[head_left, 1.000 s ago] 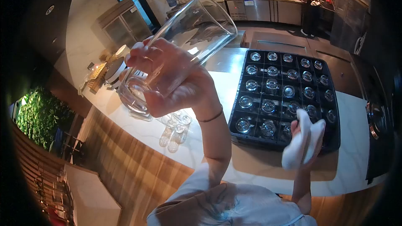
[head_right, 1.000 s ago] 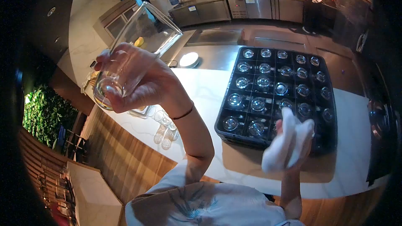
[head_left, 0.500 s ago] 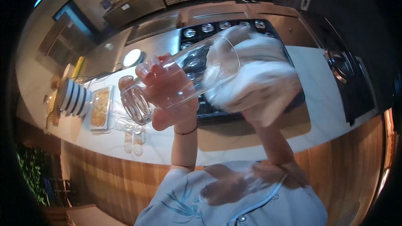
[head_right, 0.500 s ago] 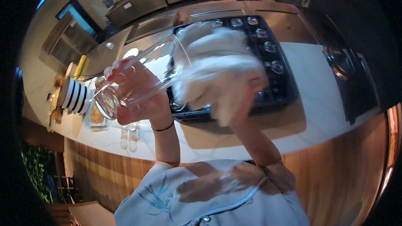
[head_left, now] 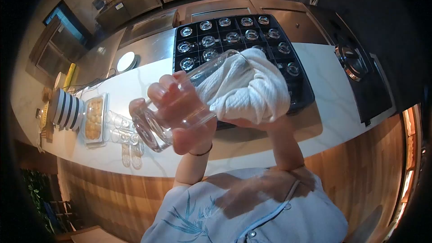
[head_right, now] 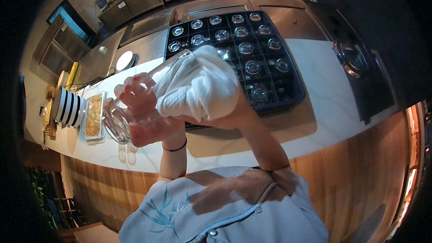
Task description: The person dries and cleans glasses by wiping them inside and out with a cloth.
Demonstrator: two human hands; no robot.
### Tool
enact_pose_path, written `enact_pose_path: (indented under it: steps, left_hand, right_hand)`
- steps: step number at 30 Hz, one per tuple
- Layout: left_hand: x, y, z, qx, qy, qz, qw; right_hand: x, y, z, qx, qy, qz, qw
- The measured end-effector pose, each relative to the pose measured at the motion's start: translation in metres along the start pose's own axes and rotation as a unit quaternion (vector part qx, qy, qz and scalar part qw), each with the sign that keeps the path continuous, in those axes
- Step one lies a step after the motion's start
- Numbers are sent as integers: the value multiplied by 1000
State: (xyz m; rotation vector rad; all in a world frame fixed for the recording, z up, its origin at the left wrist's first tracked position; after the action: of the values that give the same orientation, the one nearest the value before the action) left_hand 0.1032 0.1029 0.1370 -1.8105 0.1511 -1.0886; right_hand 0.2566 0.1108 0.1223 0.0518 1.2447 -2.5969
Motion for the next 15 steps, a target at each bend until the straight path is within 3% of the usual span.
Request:
enact_pose_path:
  steps: [3,5,6,8,9,13,15]
  left_hand:
    - [-7,6,2,-52,-11,-116,992]
    - [-7,10,2,-111,-36,-217,969]
    - [-2,12,6,-161,9,-239,958]
    - [2,8,6,-216,-47,-245,944]
    - [1,7,6,-243,-75,-247,935]
    - [-4,11,27,-330,115,-271,897]
    - [-13,5,28,-331,109,-266,899]
  right_hand:
    - [6,49,-49,-70,182,-144,970]
    - [-6,56,-34,-90,240,-190,948]
    - [-14,53,-29,-93,254,-201,942]
    - [-36,46,-21,-86,272,-226,931]
    - [-46,46,-20,-81,272,-246,927]
    - [-85,67,-20,-31,201,-360,910]
    - [-107,78,-21,-2,132,-422,897]
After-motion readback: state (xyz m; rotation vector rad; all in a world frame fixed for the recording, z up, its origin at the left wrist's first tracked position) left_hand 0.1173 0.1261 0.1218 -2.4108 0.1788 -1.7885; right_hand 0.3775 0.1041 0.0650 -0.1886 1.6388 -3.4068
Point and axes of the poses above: each hand's wrist, its own y-axis away from the middle knuckle, its own x-axis out of the palm, z = x × y, the point moved 9 cm from there along -y, towards the middle knuckle, and after that the axes turned 3 degrees about z, right-handed, at the moved point
